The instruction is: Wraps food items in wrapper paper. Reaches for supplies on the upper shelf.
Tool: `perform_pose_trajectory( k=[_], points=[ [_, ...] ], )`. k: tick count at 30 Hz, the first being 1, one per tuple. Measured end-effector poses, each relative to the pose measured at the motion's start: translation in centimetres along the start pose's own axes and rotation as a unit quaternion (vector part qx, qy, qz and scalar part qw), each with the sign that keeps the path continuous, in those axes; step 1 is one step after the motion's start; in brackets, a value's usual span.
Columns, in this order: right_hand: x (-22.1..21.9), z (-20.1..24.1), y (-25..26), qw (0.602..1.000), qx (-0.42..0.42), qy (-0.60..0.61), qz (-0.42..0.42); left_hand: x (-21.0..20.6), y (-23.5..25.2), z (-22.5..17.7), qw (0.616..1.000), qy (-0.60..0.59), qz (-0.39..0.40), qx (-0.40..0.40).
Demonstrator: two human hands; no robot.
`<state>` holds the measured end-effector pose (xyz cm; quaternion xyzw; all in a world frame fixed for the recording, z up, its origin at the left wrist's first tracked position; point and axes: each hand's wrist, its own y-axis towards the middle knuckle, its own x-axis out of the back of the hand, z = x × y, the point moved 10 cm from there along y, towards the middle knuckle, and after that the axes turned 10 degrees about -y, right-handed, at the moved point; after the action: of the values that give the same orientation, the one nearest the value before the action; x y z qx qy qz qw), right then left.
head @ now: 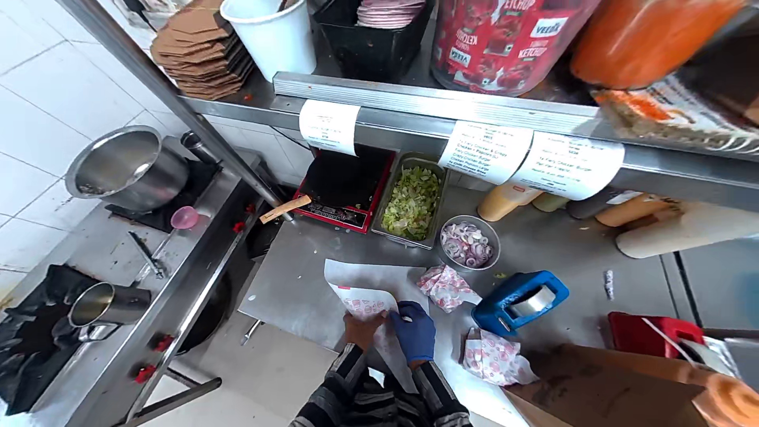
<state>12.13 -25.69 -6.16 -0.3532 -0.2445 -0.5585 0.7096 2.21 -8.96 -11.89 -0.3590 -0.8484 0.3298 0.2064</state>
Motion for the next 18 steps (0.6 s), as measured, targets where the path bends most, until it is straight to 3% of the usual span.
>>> perform_pose_trajectory(
  k=[3, 6, 10, 12, 15, 18],
  points=[
    [-0.2, -0.2, 1.1, 0.997, -0.002, 0.008, 0.075, -0.8, 0.8, -0.4, 1.0, -0.005, 0.009, -0.022],
    [-0.4, 0.4, 3.8, 0.992, 0.009, -0.006, 0.127, 1.3, 1.0, -0.6, 1.0, 0.008, -0.022, -0.003],
    [-3.8, 2.1, 6.7, 0.935, 0.049, -0.308, 0.17, 5.8, 0.3, -0.8, 0.997, 0.014, -0.07, 0.034],
    [-4.6, 2.6, 7.4, 0.914, 0.04, -0.375, 0.146, 7.7, 0.0, -1.5, 0.993, 0.045, -0.101, 0.041],
    [-4.2, 2.4, 7.2, 0.924, -0.006, -0.342, 0.169, 8.8, -1.1, -3.2, 0.975, 0.162, -0.141, 0.053],
    [-3.6, 1.8, 6.7, 0.941, -0.009, -0.279, 0.193, 8.3, -1.4, -3.5, 0.979, 0.149, -0.136, 0.021]
  ],
)
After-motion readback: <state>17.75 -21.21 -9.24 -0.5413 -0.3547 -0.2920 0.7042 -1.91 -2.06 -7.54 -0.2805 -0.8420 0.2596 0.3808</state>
